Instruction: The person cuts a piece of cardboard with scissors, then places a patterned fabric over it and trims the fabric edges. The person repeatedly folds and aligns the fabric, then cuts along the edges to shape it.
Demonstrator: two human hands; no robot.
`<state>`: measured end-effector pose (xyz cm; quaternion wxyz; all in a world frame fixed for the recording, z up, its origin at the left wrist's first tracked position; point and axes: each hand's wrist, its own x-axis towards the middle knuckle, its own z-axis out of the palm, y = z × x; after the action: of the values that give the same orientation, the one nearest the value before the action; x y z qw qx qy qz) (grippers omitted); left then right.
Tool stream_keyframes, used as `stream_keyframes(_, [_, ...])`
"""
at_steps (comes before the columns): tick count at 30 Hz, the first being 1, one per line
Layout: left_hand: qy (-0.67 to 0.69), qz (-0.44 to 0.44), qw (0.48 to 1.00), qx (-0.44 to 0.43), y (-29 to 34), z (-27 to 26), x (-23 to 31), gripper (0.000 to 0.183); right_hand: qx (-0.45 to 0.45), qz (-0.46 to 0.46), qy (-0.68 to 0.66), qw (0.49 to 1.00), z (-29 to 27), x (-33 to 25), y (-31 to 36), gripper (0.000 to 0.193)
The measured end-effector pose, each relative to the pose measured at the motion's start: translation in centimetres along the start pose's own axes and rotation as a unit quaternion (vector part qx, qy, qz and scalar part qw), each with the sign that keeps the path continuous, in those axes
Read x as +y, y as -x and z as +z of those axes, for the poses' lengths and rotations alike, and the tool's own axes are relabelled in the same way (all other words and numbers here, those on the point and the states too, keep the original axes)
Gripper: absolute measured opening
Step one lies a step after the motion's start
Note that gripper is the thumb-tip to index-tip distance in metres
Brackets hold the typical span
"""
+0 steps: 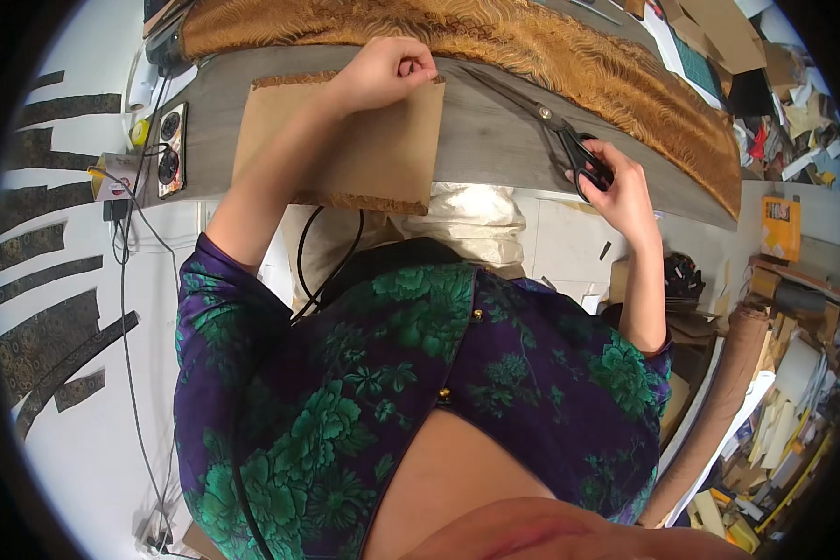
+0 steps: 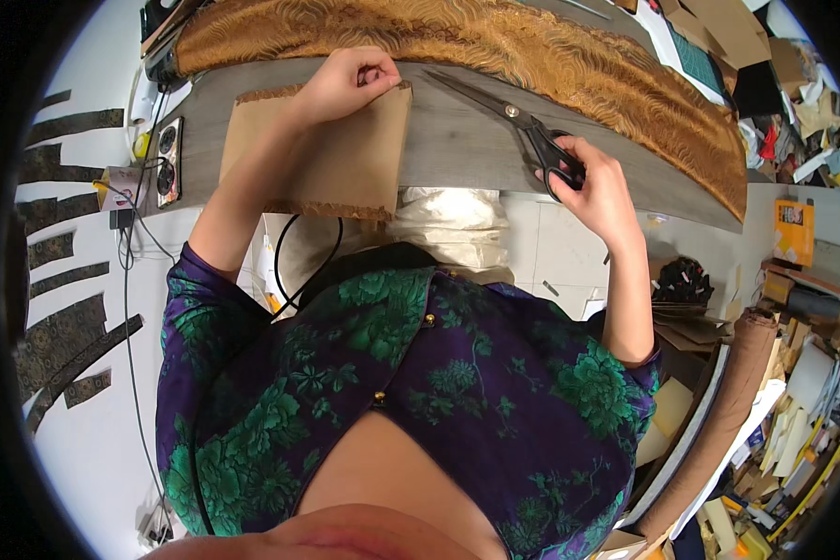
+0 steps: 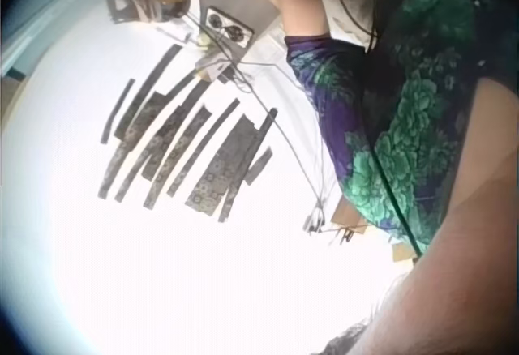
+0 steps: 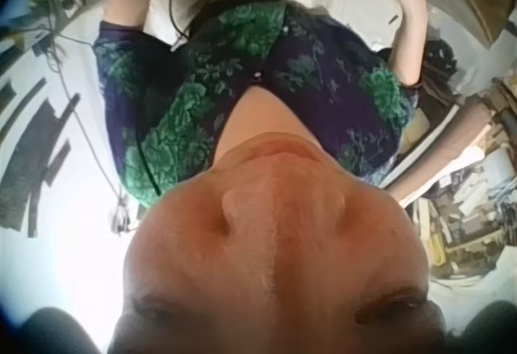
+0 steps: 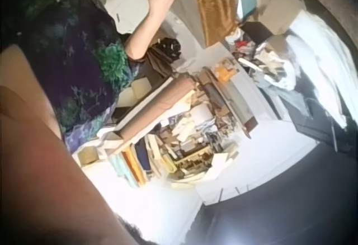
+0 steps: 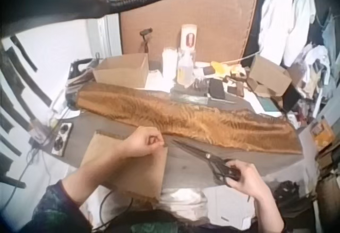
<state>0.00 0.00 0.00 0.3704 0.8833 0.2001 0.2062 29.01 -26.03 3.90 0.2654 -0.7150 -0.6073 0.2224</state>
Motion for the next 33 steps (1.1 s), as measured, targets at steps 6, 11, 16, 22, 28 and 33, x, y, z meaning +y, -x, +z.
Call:
stream_keyframes(6, [0.147, -0.082, 0.985, -0.045, -1.3, -1.8, 0.0, 0.011, 0.012, -0.073, 0.057, 0.996, 0.1, 0.5, -2.3, 0.045])
stream_keyframes(11, [0.166, -0.085, 0.981, -0.057, -1.1, -1.8, -0.2, 0.010, 0.000, -0.152, 0.074, 0.986, 0.0, 1.7, -4.8, 0.051])
stream_keyframes(16, [0.165, -0.101, 0.979, -0.067, -0.7, -1.9, -1.0, 0.009, -0.047, -0.197, 0.065, 0.977, 0.2, 1.5, -7.7, 0.051])
stream_keyframes(22, [0.146, -0.107, 0.980, -0.076, -0.8, -1.8, -1.2, 0.009, -0.079, -0.253, 0.074, 0.961, -0.3, 1.8, -10.7, 0.050])
stream_keyframes(28, [0.140, -0.124, 0.980, -0.072, -1.0, -1.6, -0.4, 0.009, -0.101, -0.263, 0.098, 0.954, -0.4, 2.3, -11.4, 0.052])
stream_keyframes(33, [0.142, -0.140, 0.978, -0.064, -1.0, -1.3, -0.3, 0.011, -0.081, -0.312, 0.101, 0.941, -0.1, 3.4, -12.0, 0.058])
